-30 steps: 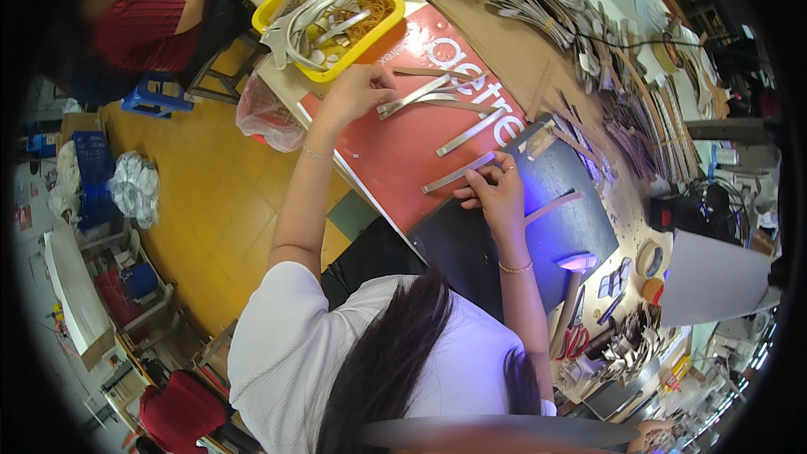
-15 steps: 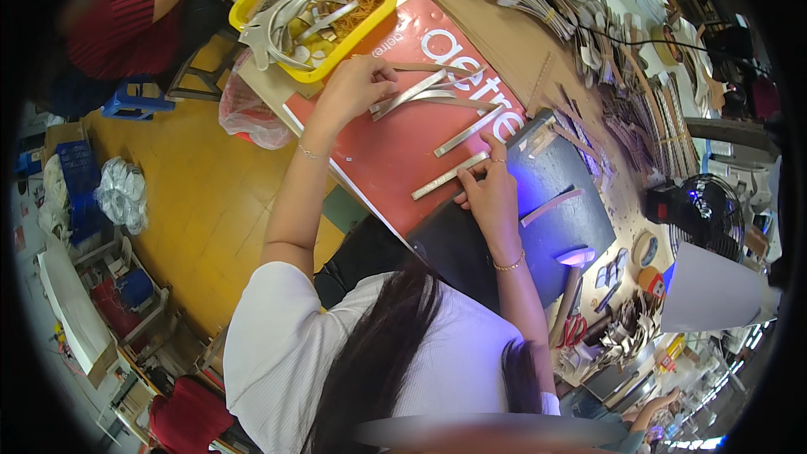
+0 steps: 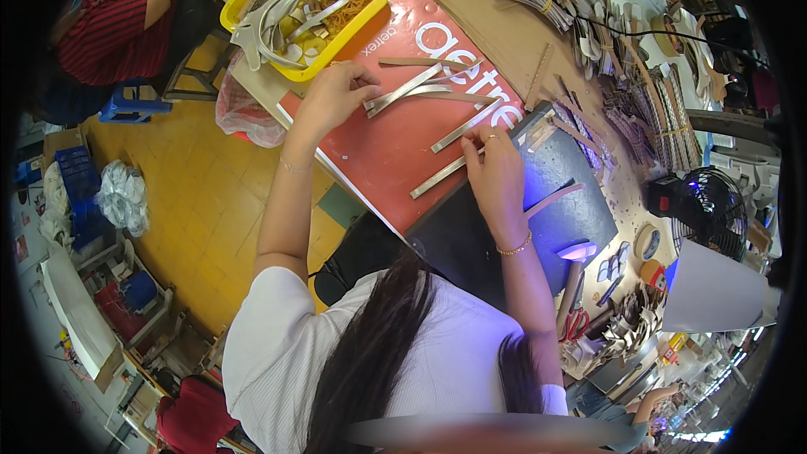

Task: The person applies glue to small flat pieces and assembles them on a work surface. They repeatedly pick up pieces, apply adhesive, and press them together, occasionally using a UV light to cure the glue.

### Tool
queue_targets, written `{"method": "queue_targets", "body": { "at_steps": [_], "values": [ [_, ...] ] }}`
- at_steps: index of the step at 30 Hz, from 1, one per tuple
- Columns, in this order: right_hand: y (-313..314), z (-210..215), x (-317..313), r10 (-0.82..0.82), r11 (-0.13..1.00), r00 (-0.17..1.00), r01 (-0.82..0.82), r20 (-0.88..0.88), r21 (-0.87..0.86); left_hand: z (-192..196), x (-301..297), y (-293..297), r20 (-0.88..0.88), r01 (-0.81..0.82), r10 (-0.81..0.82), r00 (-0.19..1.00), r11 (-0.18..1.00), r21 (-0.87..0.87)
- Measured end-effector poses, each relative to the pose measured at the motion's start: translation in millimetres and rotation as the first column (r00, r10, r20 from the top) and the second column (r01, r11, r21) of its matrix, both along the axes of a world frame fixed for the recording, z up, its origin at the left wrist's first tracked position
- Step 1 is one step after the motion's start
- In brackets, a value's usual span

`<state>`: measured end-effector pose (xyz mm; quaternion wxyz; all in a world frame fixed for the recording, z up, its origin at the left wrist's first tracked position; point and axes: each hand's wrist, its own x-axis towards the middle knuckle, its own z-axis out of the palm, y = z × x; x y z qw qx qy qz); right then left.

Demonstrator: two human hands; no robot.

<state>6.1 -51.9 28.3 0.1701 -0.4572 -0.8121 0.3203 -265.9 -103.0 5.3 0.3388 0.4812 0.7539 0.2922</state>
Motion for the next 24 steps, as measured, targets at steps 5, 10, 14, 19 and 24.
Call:
{"method": "queue_targets", "body": {
  "at_steps": [5, 10, 14, 19, 24],
  "values": [
    [11, -1, -8, -0.031, 0.958, 0.976, -0.032, 0.214, 0.283, 3, 31, 18, -0.126, 0.043, -0.020, 0.992, 0.981, 0.188],
    [18, -6, -5, -0.175, 0.901, 0.944, 0.040, 0.279, 0.431, -2, 46, 31, -0.093, 0.046, -0.032, 0.995, 0.987, 0.157],
    [33, -12, -2, -0.016, 0.896, 0.970, -0.093, 0.241, 0.434, -15, 45, 30, -0.053, -0.021, 0.028, 0.998, 0.992, 0.128],
    [35, -13, -2, 0.058, 0.856, 0.939, -0.222, 0.338, 0.468, -22, 35, 22, 0.325, -0.106, 0.060, 0.944, 0.986, 0.126],
    [31, -10, 6, 0.117, 0.846, 0.941, -0.262, 0.317, 0.464, -7, 35, 17, 0.303, -0.118, 0.031, 0.952, 0.955, 0.272]
  ]
}}
